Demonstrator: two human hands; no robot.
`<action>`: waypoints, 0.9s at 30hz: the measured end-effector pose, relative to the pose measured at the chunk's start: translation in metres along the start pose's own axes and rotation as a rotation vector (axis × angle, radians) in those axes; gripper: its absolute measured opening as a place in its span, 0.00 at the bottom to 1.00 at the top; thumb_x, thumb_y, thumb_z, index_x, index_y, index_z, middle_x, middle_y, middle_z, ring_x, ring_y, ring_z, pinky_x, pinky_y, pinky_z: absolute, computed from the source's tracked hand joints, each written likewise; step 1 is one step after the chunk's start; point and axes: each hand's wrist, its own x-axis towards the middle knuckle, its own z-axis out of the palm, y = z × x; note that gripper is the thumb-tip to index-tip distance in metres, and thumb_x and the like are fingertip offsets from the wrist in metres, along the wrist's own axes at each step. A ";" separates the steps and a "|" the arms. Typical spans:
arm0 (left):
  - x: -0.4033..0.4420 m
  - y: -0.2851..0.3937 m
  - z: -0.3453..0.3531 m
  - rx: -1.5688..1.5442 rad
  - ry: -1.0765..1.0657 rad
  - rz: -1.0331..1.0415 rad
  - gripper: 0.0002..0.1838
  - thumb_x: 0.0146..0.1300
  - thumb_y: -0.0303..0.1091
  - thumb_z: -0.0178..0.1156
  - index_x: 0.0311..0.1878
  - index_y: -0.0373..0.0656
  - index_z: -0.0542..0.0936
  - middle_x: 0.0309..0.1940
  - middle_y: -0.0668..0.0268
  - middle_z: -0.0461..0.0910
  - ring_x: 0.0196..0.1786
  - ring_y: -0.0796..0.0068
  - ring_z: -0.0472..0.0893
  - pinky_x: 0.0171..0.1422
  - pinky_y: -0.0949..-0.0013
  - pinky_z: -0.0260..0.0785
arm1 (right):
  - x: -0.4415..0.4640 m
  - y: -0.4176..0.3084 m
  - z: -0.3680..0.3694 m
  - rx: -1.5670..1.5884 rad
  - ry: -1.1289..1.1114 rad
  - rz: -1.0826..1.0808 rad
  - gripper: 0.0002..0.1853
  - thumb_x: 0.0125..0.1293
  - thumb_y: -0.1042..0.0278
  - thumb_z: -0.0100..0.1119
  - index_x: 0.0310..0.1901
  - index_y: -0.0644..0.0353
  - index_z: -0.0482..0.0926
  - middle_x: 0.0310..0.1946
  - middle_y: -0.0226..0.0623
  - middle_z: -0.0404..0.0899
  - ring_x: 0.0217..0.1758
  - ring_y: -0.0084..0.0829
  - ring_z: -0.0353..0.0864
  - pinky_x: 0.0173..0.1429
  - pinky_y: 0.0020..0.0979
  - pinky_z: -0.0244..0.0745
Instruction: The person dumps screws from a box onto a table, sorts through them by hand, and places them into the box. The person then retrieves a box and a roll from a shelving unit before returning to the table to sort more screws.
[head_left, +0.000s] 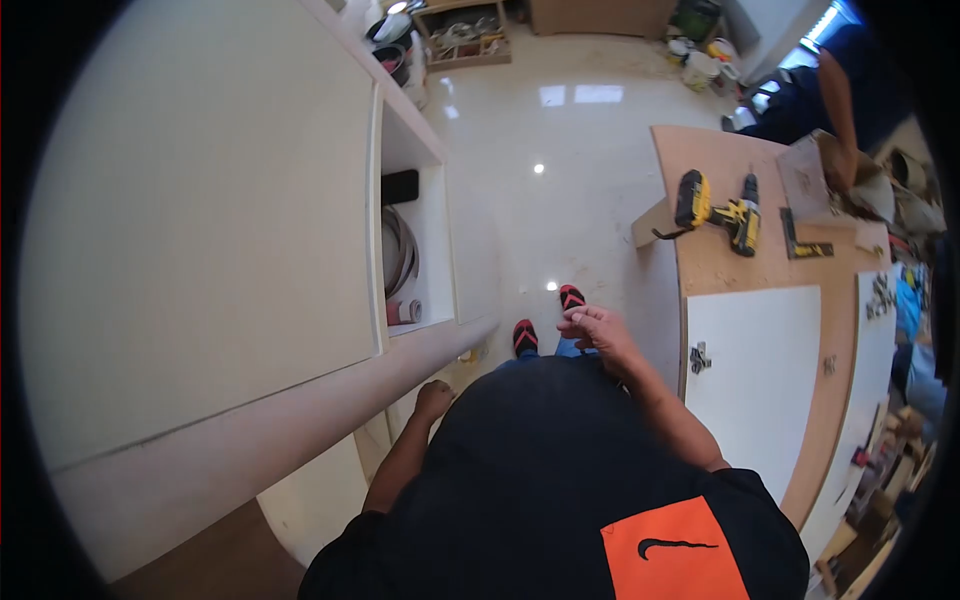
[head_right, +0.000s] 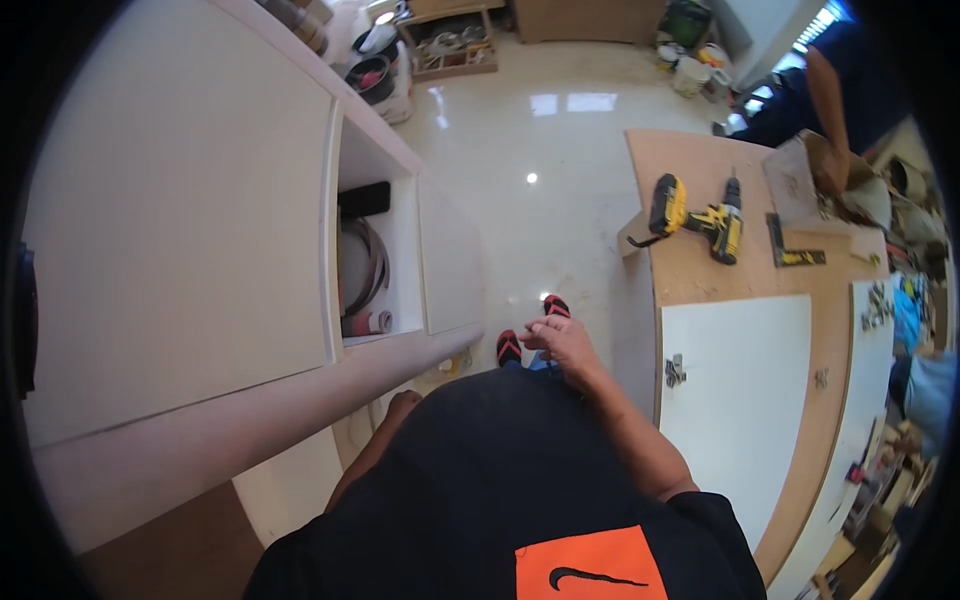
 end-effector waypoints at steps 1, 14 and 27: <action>-0.005 0.006 0.003 -0.003 0.005 -0.020 0.20 0.61 0.47 0.62 0.36 0.37 0.87 0.38 0.48 0.86 0.44 0.45 0.85 0.53 0.50 0.76 | 0.011 -0.008 -0.005 -0.020 -0.030 0.008 0.17 0.75 0.60 0.55 0.56 0.64 0.81 0.45 0.35 0.89 0.51 0.28 0.87 0.50 0.31 0.75; -0.056 0.053 0.053 -0.187 -0.080 -0.340 0.20 0.65 0.47 0.61 0.37 0.36 0.84 0.35 0.43 0.85 0.45 0.44 0.86 0.51 0.50 0.77 | 0.123 -0.053 -0.026 -0.318 -0.218 0.039 0.18 0.71 0.57 0.58 0.48 0.64 0.85 0.39 0.35 0.89 0.43 0.26 0.86 0.46 0.32 0.76; -0.042 0.034 0.047 -0.290 0.047 -0.300 0.21 0.63 0.50 0.63 0.43 0.39 0.88 0.43 0.50 0.87 0.49 0.49 0.86 0.55 0.55 0.77 | 0.190 -0.053 0.215 -1.051 -0.593 -0.526 0.16 0.61 0.56 0.66 0.43 0.59 0.87 0.31 0.52 0.84 0.37 0.55 0.84 0.47 0.49 0.79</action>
